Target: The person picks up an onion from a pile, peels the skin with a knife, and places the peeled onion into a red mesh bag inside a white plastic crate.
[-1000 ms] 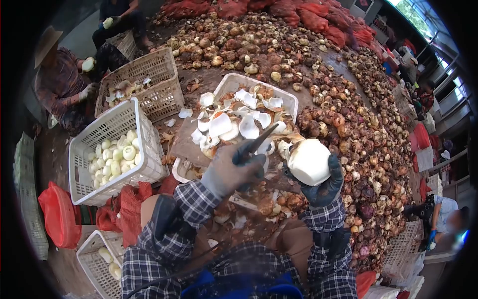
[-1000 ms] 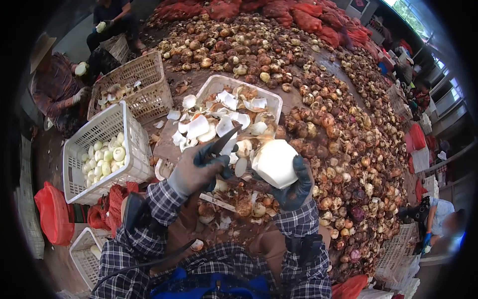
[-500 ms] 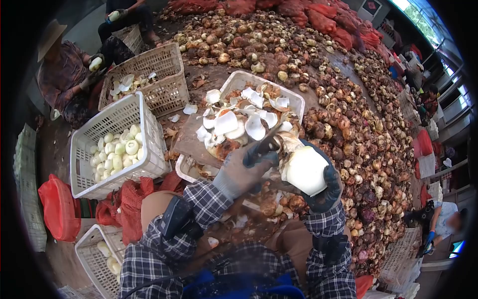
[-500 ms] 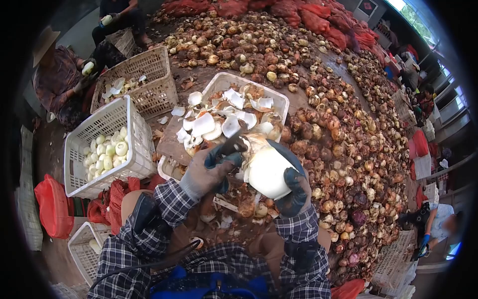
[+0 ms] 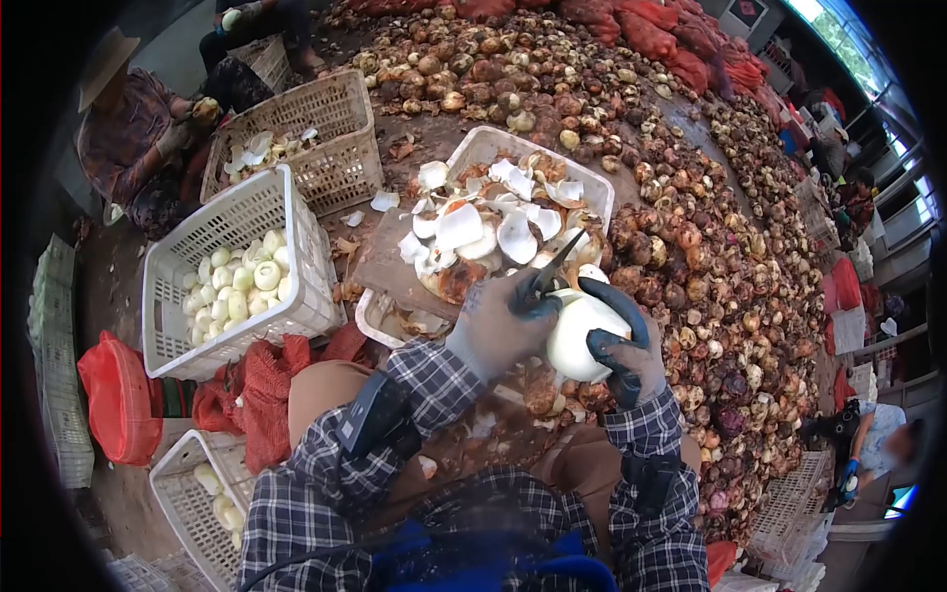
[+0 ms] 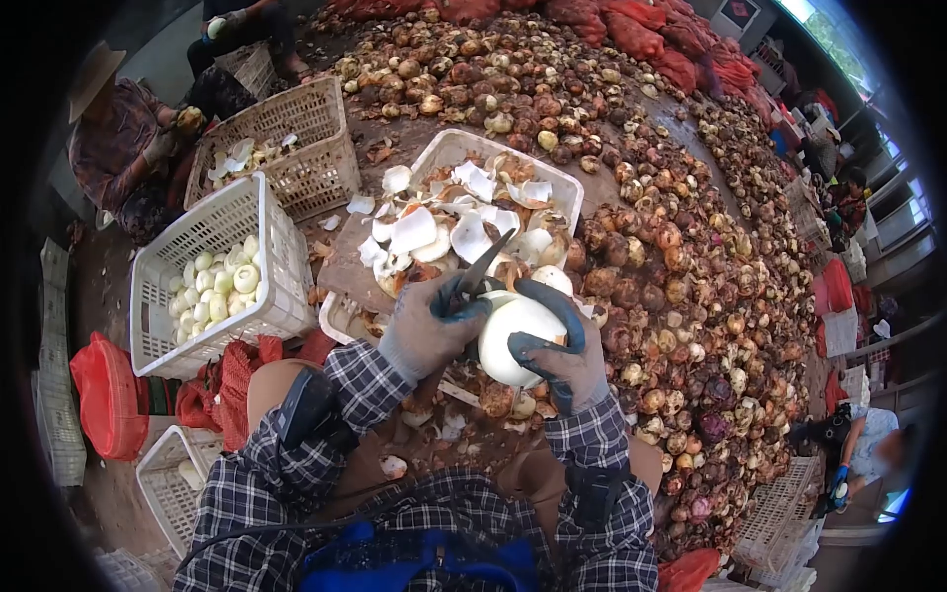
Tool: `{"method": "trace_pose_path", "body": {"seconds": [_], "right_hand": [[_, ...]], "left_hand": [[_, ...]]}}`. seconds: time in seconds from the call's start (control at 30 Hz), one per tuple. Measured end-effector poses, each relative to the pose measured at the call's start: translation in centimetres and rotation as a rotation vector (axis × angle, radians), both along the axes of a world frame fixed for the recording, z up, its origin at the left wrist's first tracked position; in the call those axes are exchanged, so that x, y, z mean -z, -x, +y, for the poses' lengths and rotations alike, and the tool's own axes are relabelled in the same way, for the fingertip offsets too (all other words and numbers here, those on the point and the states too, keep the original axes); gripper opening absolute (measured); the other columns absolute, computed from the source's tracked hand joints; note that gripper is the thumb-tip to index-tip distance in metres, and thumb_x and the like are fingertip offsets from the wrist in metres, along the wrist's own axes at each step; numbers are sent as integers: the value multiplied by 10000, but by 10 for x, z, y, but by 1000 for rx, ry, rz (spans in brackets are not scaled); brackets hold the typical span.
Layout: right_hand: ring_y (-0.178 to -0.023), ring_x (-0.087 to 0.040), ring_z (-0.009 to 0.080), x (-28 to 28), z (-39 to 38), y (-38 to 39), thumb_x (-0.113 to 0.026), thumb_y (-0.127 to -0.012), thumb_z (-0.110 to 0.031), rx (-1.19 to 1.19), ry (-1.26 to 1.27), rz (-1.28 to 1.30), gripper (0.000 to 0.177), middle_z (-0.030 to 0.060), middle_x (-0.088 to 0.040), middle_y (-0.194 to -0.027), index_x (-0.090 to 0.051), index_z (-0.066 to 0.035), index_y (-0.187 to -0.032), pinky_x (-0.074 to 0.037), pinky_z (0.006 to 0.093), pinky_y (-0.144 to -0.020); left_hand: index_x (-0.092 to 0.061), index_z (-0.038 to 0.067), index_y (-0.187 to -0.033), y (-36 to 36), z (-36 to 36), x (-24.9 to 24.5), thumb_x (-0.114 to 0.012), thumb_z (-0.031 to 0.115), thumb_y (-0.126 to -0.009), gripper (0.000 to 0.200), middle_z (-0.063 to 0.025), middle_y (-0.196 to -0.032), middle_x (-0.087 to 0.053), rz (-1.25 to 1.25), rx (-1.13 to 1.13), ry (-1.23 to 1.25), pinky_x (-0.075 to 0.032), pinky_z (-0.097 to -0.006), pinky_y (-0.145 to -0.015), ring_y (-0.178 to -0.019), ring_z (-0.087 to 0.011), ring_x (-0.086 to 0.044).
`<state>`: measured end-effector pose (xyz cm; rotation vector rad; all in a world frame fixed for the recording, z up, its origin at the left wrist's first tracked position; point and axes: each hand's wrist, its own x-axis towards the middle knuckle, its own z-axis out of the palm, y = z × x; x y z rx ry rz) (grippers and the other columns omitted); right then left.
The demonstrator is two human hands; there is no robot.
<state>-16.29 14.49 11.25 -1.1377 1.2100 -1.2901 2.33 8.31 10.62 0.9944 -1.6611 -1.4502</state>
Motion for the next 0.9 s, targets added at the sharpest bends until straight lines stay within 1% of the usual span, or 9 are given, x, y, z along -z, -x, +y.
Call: {"method": "trace_pose_path", "body": {"seconds": [0.1, 0.2, 0.33, 0.4, 0.53, 0.57, 0.67, 0.83, 0.9], "right_hand": [[-1079, -570, 207, 4, -3, -3, -716, -557, -149, -5, -42, 14, 725, 122, -575, -1203, -555, 35, -1240, -449, 326, -946], [-1072, -576, 213, 1, -7, -8, -721, -588, -142, -14, 8, -105, 722, 129, -571, -1210, -530, 31, -1262, -456, 329, -943], [-1056, -586, 212, 10, -8, -20, -730, -654, -125, 237, 1, -207, 710, 135, -567, -1219, -482, 11, -1305, -473, 329, -922], [-1043, -595, 205, 20, -6, -31, -729, -674, -82, 272, 107, 102, 666, 129, -585, -1189, -488, 1, -1289, -488, 333, -916], [-1008, -619, 227, 20, -2, -23, -661, -656, -88, 216, 11, -118, 649, 147, -616, -1118, -488, 40, -1267, -508, 350, -900], [-1004, -624, 236, 19, -5, -21, -642, -652, -89, 206, -1, -181, 647, 153, -621, -1107, -485, 54, -1264, -512, 358, -898], [-1031, -619, 273, 34, -5, -10, -610, -623, -104, 139, 15, -410, 686, 193, -598, -1145, -461, 92, -1263, -525, 382, -899], [-1248, -446, 402, 32, -3, -14, -697, -697, -409, -97, 48, -862, 915, 246, -416, -1372, -299, 1, -1411, -371, 553, -1051], [-1275, -414, 408, 18, -3, -16, -684, -717, -410, -97, 91, -856, 873, 251, -398, -1385, -322, -7, -1402, -344, 574, -1061]], "left_hand": [[-633, -30, -1000, 7, -1, -2, -673, 163, -799, 282, -82, -820, -676, 27, -131, -65, -496, -269, -703, -748, -83, -594], [-612, -28, -1009, 6, -4, 8, -679, 154, -794, 289, -101, -840, -663, 65, -159, 9, -504, -296, -699, -735, -166, -627], [-609, 0, -1004, 1, -5, -1, -663, 172, -783, 285, -145, -820, -651, -167, -251, 366, -515, -339, -680, -740, -260, -653], [-617, -11, -1002, 3, -3, -2, -656, 126, -780, 263, -177, -819, -647, -258, -297, 583, -524, -337, -641, -710, -271, -661], [-605, -4, -1031, -2, -6, -7, -656, 119, -785, 280, -163, -793, -638, -261, -255, 624, -519, -344, -608, -669, -272, -652], [-619, -13, -994, -2, -8, -12, -655, 104, -795, 234, -116, -752, -647, -183, -240, 424, -506, -308, -571, -627, -184, -635], [-637, -18, -935, -6, -16, -16, -657, 98, -802, 177, -59, -702, -642, 16, -266, 24, -485, -269, -533, -581, -110, -598], [-648, -33, -931, -13, -28, -27, -668, 114, -818, 187, -43, -705, -648, 1, -328, -287, -480, -246, -506, -552, -70, -562], [-633, -34, -1008, -8, -32, -9, -676, 130, -824, 251, -55, -750, -660, -55, -214, -84, -498, -256, -546, -599, -78, -584]]}}
